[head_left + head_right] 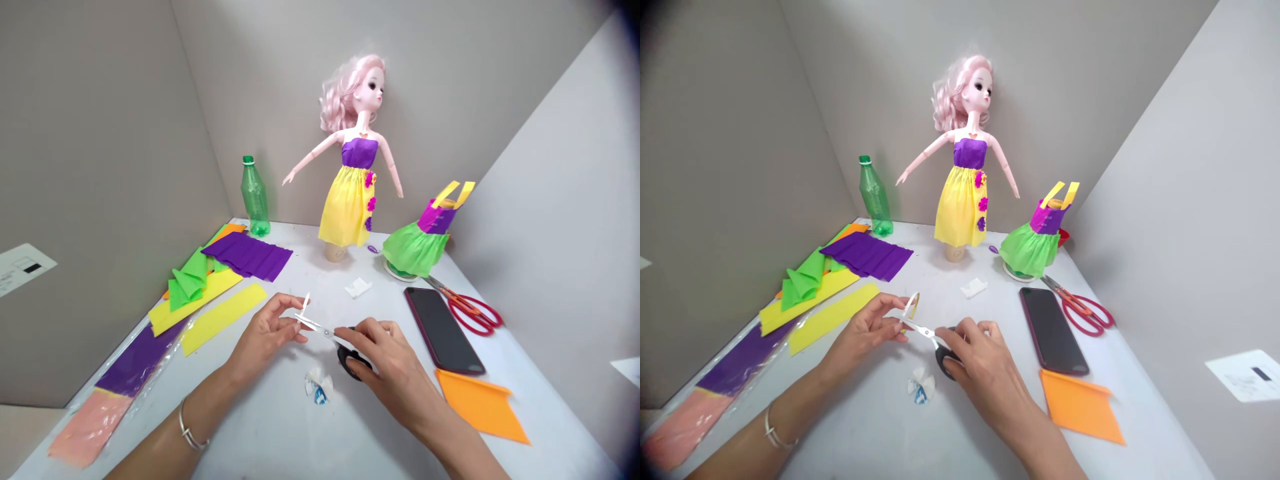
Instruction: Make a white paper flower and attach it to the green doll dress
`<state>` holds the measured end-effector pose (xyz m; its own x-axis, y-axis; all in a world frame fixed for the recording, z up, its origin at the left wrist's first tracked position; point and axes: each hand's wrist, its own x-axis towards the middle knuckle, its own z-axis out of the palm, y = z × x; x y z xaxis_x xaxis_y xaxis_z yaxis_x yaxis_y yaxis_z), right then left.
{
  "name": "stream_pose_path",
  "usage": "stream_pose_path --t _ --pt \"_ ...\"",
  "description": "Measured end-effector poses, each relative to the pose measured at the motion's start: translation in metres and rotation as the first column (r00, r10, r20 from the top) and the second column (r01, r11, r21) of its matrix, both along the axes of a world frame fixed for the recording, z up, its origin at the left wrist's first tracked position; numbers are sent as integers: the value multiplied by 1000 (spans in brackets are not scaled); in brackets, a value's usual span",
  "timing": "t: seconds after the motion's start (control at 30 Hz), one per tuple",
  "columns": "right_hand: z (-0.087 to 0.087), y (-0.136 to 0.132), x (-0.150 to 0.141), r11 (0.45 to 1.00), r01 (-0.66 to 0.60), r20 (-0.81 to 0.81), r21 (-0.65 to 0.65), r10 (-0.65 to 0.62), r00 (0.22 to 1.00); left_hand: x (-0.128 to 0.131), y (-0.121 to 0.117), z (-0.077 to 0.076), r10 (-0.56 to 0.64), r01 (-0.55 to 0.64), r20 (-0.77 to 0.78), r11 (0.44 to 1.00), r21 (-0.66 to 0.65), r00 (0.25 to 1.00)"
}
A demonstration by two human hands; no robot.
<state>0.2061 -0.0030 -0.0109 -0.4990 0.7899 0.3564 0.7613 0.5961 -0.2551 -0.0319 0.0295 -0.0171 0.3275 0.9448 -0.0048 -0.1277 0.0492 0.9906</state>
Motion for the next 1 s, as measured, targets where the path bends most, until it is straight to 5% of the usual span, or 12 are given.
stream_pose_path --t 0.5,0.67,0.83,1.0 --pt "3 -1 -1 996 -88 -127 23 90 988 -2 1 3 28 -29 55 999 22 998" --pt "6 -3 -2 977 -107 -238 -187 60 969 -2 2 5 38 -38 79 999 6 996" --pt "9 -3 0 867 -157 -390 -473 -46 920 1 2 6 57 -57 169 998 -2 984" --pt "1 5 5 835 -197 -479 -514 -89 874 6 0 6 79 -78 270 997 -15 960"
